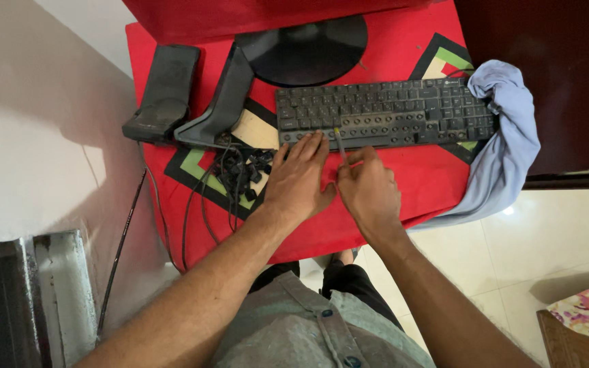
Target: The person uses a yellow screwdriver to pry off individual keycaps from a black computer keyboard. They remove the keys one by one and place them on the red surface next to the keyboard.
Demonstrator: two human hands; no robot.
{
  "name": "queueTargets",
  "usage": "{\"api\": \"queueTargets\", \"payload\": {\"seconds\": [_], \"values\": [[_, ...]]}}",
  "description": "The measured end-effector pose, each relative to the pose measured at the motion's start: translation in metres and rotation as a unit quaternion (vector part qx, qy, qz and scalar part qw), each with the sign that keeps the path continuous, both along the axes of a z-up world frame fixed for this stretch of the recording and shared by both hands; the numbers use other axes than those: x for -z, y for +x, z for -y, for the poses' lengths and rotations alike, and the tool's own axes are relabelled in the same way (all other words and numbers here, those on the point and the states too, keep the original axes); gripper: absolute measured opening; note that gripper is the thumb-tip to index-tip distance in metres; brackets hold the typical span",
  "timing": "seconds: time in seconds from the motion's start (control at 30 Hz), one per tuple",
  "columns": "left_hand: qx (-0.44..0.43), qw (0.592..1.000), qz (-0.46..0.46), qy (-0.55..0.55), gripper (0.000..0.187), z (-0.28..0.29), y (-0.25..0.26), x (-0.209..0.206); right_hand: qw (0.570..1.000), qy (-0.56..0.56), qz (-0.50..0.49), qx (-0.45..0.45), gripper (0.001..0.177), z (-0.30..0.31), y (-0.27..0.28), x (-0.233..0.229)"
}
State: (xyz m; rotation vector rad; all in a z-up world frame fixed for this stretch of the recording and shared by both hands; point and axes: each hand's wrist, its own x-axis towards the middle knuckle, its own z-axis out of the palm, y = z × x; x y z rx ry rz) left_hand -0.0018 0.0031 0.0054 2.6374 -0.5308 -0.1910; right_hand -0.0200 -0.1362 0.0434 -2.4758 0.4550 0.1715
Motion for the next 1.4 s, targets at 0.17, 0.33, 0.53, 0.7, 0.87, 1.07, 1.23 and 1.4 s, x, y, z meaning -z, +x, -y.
{"api": "queueTargets", "payload": {"seconds": [0.17, 0.33, 0.53, 0.7, 0.87, 1.07, 1.23, 1.4], "values": [[0.004, 0.999, -0.032, 0.026, 0.086, 0.001, 0.0, -0.004, 0.999, 0.011, 0.035, -0.018, 0.018, 0.005, 0.01, 0.005], [0.013, 0.997, -0.058, 0.044, 0.085, 0.002, 0.002, -0.003, 0.999, 0.015, 0.003, -0.037, 0.014, 0.009, 0.017, 0.006], [0.013, 0.999, -0.03, 0.023, 0.084, 0.0, 0.001, 0.001, 0.999, 0.014, 0.003, -0.046, 0.011, 0.009, 0.019, 0.005], [0.007, 1.0, 0.013, 0.0, 0.076, 0.0, 0.002, -0.002, 0.999, 0.034, 0.002, -0.034, 0.011, 0.007, 0.015, 0.004], [0.01, 0.996, 0.084, -0.038, 0.073, 0.004, 0.009, -0.003, 0.999, 0.047, -0.01, -0.02, 0.012, 0.009, 0.015, 0.004], [0.023, 0.995, 0.095, -0.003, 0.078, 0.009, 0.018, -0.005, 0.999, 0.026, -0.008, -0.026, 0.013, 0.013, 0.015, 0.012], [0.037, 0.998, 0.043, -0.001, 0.087, 0.013, 0.028, -0.005, 0.999, 0.045, 0.01, -0.024, 0.014, 0.016, 0.021, 0.017], [0.023, 0.999, 0.036, -0.007, 0.085, 0.009, 0.033, -0.005, 0.998, 0.041, -0.015, -0.034, 0.015, 0.012, 0.033, 0.009]]}}
